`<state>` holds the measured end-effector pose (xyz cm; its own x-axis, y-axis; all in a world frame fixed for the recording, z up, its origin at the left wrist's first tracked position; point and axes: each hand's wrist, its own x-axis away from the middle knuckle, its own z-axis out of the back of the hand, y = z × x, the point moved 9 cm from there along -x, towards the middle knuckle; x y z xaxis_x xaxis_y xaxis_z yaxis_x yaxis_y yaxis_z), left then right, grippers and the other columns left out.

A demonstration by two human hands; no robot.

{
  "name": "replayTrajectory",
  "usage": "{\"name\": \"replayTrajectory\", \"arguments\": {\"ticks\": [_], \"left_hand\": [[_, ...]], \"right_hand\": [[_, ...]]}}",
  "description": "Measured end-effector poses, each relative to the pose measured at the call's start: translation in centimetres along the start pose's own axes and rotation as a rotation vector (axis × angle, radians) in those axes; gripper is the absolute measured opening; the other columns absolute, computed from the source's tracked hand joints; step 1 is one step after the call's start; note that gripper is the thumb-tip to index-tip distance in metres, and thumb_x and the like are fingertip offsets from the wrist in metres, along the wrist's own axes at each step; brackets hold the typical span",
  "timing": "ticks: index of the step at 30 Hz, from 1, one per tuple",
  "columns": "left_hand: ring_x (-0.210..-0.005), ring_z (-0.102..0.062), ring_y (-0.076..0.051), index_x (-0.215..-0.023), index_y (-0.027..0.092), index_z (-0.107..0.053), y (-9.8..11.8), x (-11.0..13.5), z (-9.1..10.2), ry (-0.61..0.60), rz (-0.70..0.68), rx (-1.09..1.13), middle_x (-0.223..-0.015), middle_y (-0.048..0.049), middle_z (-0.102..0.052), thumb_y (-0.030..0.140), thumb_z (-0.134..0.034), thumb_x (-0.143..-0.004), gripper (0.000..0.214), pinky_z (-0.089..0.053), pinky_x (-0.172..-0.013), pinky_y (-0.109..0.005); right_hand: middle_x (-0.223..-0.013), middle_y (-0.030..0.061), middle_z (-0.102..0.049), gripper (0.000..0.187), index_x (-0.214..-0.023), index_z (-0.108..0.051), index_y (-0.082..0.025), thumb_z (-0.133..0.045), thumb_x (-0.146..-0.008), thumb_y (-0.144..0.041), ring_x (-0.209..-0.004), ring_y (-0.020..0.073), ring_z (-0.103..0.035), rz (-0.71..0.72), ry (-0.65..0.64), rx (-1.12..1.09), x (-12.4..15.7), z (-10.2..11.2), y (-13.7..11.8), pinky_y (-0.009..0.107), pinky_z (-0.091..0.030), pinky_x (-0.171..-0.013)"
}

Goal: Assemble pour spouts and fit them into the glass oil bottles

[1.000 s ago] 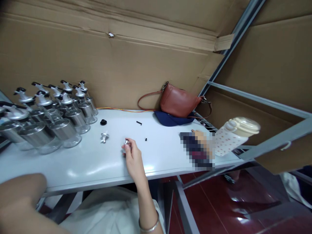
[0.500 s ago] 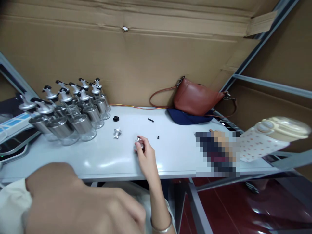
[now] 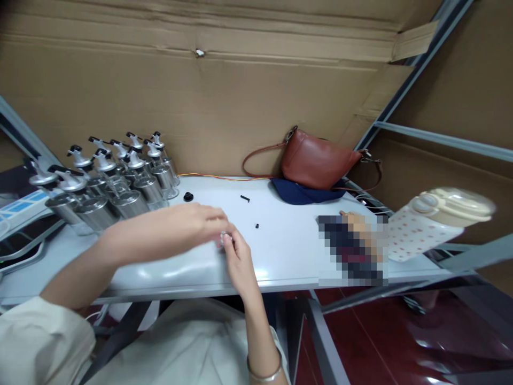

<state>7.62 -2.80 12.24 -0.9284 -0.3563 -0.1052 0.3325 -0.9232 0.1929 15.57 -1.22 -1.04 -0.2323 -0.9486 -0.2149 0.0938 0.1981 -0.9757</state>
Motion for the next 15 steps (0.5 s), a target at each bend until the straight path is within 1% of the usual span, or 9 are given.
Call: {"name": "replayTrajectory", "arguments": {"ticks": [1, 2, 3, 4, 6, 7, 11, 13, 15], "left_hand": [[-0.085, -0.063, -0.02, -0.092, 0.02, -0.065, -2.2, -1.1, -0.2, -0.038, 0.062, -0.049, -0.095, -0.0073, -0.065, 0.024, -0.036, -0.095, 0.029, -0.047, -0.075, -0.032], [-0.087, -0.063, -0.02, -0.096, 0.018, -0.064, -3.7, -1.9, -0.7, -0.088, 0.09, -0.055, -0.098, -0.0076, -0.065, 0.024, -0.04, -0.094, 0.024, -0.046, -0.075, -0.03], [-0.089, -0.062, -0.019, -0.098, 0.018, -0.063, -4.7, -2.5, -1.6, -0.146, 0.086, -0.024, -0.099, -0.007, -0.065, 0.023, -0.043, -0.093, 0.022, -0.045, -0.074, -0.028], [-0.089, -0.062, -0.018, -0.099, 0.018, -0.063, -5.1, -2.9, -2.5, -0.2, 0.056, 0.029, -0.097, -0.0055, -0.066, 0.022, -0.044, -0.093, 0.02, -0.044, -0.074, -0.025], [-0.086, -0.061, -0.015, -0.096, 0.018, -0.062, -5.2, -3.3, -3.8, -0.264, 0.014, 0.122, -0.091, -0.0035, -0.066, 0.019, -0.042, -0.093, 0.02, -0.042, -0.072, -0.022], [-0.083, -0.06, -0.015, -0.094, 0.017, -0.061, -5.2, -3.4, -4.2, -0.275, 0.014, 0.143, -0.089, -0.0032, -0.066, 0.019, -0.041, -0.093, 0.02, -0.042, -0.071, -0.022], [-0.072, -0.055, -0.014, -0.09, 0.015, -0.056, -5.1, -3.5, -4.7, -0.255, 0.068, 0.085, -0.086, -0.0051, -0.063, 0.023, -0.034, -0.096, 0.024, -0.039, -0.063, -0.023], [-0.066, -0.052, -0.014, -0.087, 0.015, -0.053, -5.0, -3.8, -5.1, -0.23, 0.062, 0.052, -0.081, -0.0051, -0.061, 0.026, -0.028, -0.097, 0.029, -0.038, -0.061, -0.024], [-0.063, -0.05, -0.014, -0.084, 0.015, -0.052, -5.0, -4.2, -5.5, -0.205, 0.046, 0.029, -0.078, -0.005, -0.06, 0.026, -0.026, -0.097, 0.031, -0.037, -0.06, -0.025]], "right_hand": [[-0.078, -0.0001, -0.057, 0.029, -0.098, -0.061, -0.022, -0.047, -0.088, -0.046, -0.068, 0.0151, -0.054, -0.004, -0.031, -0.004, 0.0, -0.2, 0.0, 0.027, -0.043, -0.064], [-0.074, -0.0016, -0.053, 0.03, -0.098, -0.059, -0.022, -0.046, -0.089, -0.047, -0.064, 0.0138, -0.051, -0.011, -0.057, -0.012, 0.1, -0.4, 0.1, 0.026, -0.041, -0.062], [-0.071, -0.0028, -0.049, 0.03, -0.096, -0.057, -0.023, -0.044, -0.09, -0.049, -0.061, 0.0129, -0.047, -0.019, -0.068, -0.024, 0.1, -0.5, 0.2, 0.025, -0.039, -0.06], [-0.069, -0.0037, -0.045, 0.031, -0.093, -0.056, -0.023, -0.043, -0.09, -0.051, -0.059, 0.0123, -0.043, -0.032, -0.071, -0.04, 0.1, -0.5, 0.4, 0.025, -0.037, -0.058], [-0.067, -0.0042, -0.041, 0.034, -0.086, -0.053, -0.023, -0.042, -0.089, -0.054, -0.057, 0.0119, -0.038, -0.052, -0.065, -0.08, 0.1, -0.4, 0.6, 0.024, -0.035, -0.055], [-0.068, -0.0043, -0.04, 0.034, -0.083, -0.052, -0.023, -0.044, -0.088, -0.056, -0.057, 0.0115, -0.037, -0.058, -0.065, -0.1, 0.1, -0.5, 0.6, 0.024, -0.034, -0.055], [-0.064, -0.0059, -0.036, 0.039, -0.077, -0.048, -0.022, -0.053, -0.081, -0.061, -0.052, 0.0096, -0.031, -0.102, -0.059, -0.222, 0.0, -0.5, 0.6, 0.023, -0.029, -0.049], [-0.062, -0.0063, -0.034, 0.043, -0.074, -0.047, -0.022, -0.054, -0.078, -0.065, -0.05, 0.0088, -0.03, -0.153, -0.027, -0.281, 0.0, -0.4, 1.0, 0.021, -0.025, -0.045], [-0.062, -0.0061, -0.034, 0.047, -0.073, -0.046, -0.022, -0.053, -0.076, -0.068, -0.05, 0.0084, -0.031, -0.191, 0.013, -0.309, -0.1, -0.1, 1.4, 0.02, -0.022, -0.043]]}}
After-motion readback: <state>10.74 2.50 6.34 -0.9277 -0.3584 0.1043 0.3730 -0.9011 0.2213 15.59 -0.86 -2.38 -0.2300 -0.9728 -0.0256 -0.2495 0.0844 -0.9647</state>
